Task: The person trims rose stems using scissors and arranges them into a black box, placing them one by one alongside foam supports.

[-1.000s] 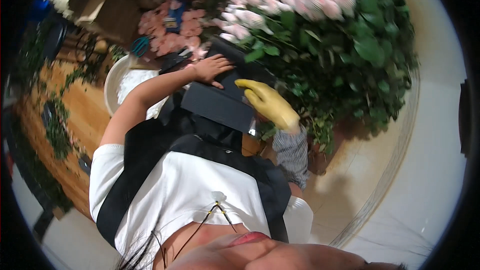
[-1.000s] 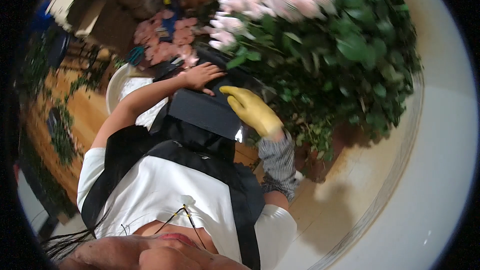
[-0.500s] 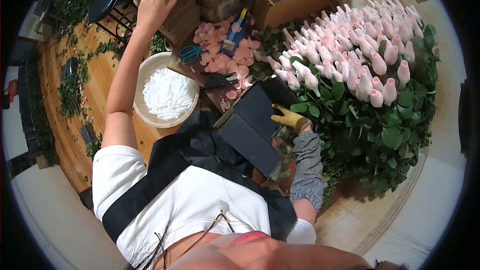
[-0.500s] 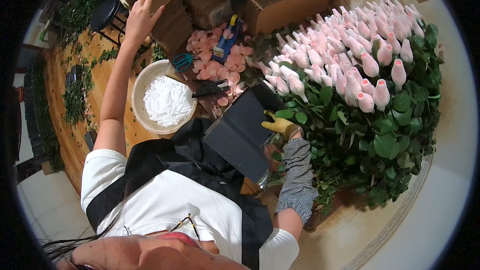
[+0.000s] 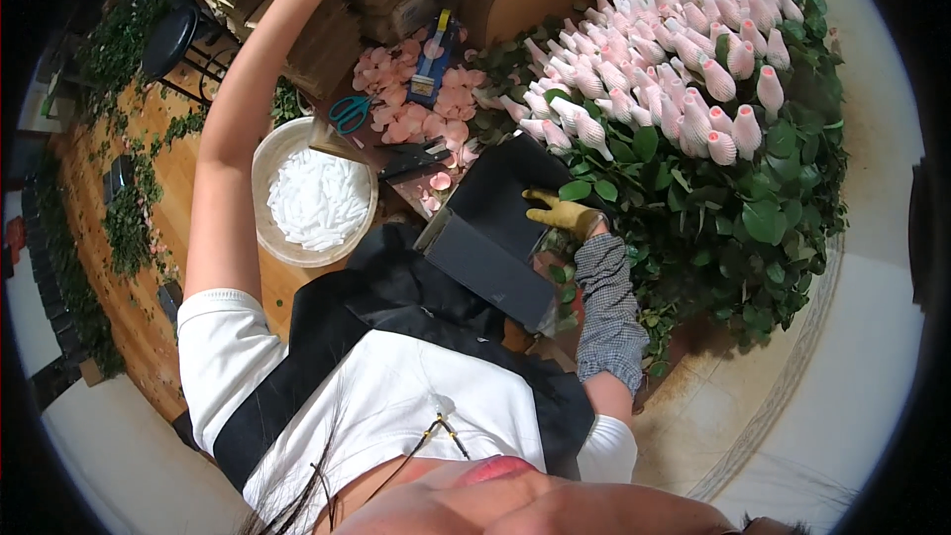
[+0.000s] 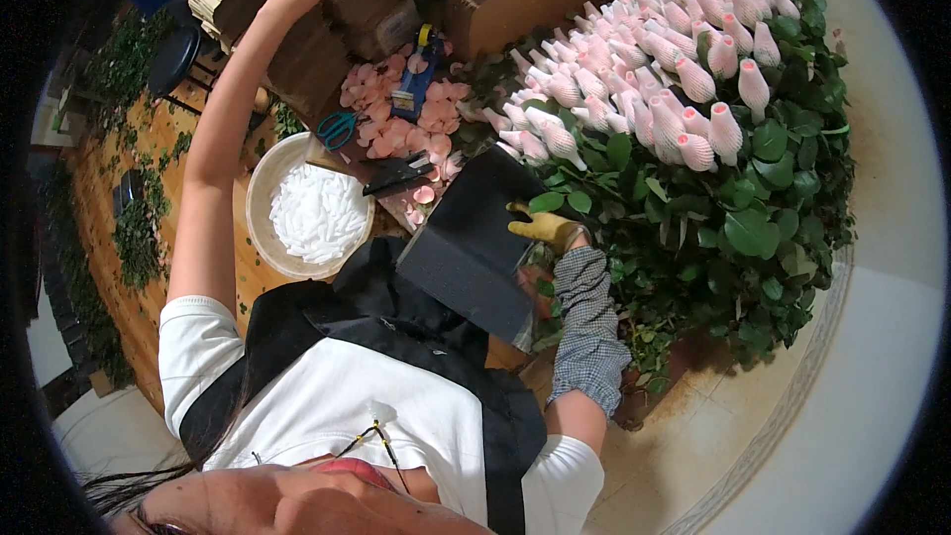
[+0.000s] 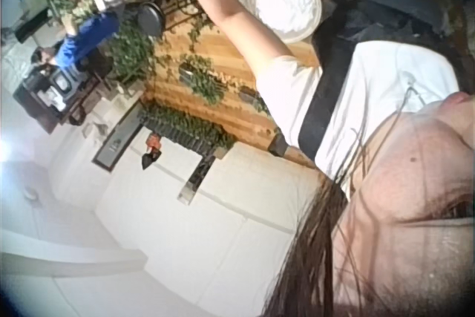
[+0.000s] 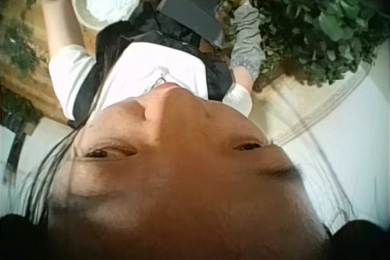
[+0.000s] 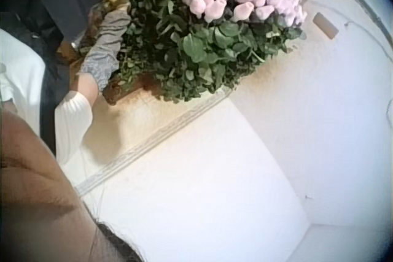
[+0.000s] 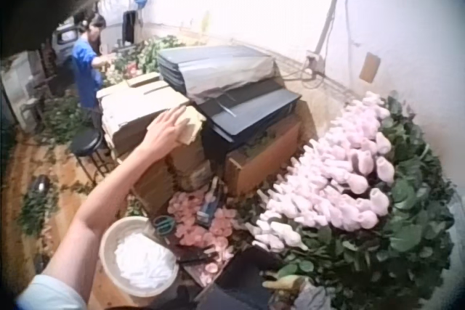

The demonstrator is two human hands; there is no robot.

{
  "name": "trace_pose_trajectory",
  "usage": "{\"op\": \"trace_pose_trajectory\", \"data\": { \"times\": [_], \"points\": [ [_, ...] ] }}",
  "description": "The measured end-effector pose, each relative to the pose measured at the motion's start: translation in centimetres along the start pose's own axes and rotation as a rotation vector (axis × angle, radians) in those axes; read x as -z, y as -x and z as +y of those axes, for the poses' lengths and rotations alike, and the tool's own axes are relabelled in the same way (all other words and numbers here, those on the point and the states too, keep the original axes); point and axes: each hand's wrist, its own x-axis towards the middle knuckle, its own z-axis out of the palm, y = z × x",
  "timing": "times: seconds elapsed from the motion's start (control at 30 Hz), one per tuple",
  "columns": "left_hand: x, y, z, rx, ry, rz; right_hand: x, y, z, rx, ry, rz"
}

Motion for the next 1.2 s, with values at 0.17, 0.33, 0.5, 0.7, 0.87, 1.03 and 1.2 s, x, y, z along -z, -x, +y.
{"op": "trace_pose_trajectory", "data": {
  "times": [0.17, 0.33, 0.5, 0.7, 0.87, 1.03, 1.2],
  "points": [
    [-1.2, -4.7, -0.9, 0.237, 0.145, -0.314, -0.5, -1.1, 1.4, 0.049, 0.044, 0.027],
    [-1.6, -6.2, 1.0, 0.292, 0.143, -0.128, -0.3, -0.7, 1.7, 0.037, -0.008, 0.025],
    [2.6, 1.3, -0.2, 0.146, 0.036, -0.186, 0.1, -0.8, 1.5, 0.113, 0.101, 0.058],
    [-2.6, 11.7, -4.2, 0.257, -0.198, -0.464, 0.3, -0.2, 0.1, 0.084, 0.101, 0.031],
    [-1.1, 10.9, -2.0, 0.154, -0.412, -0.389, 0.1, -0.9, 1.6, 0.098, 0.121, 0.041],
    [0.2, 10.4, -2.1, 0.107, -0.479, -0.379, 0.3, -2.2, 2.5, 0.135, 0.158, 0.016],
    [6.3, 9.6, 1.0, 0.125, -0.351, -0.07, -0.1, -2.5, 2.8, 0.168, 0.209, 0.085]
  ]
}}
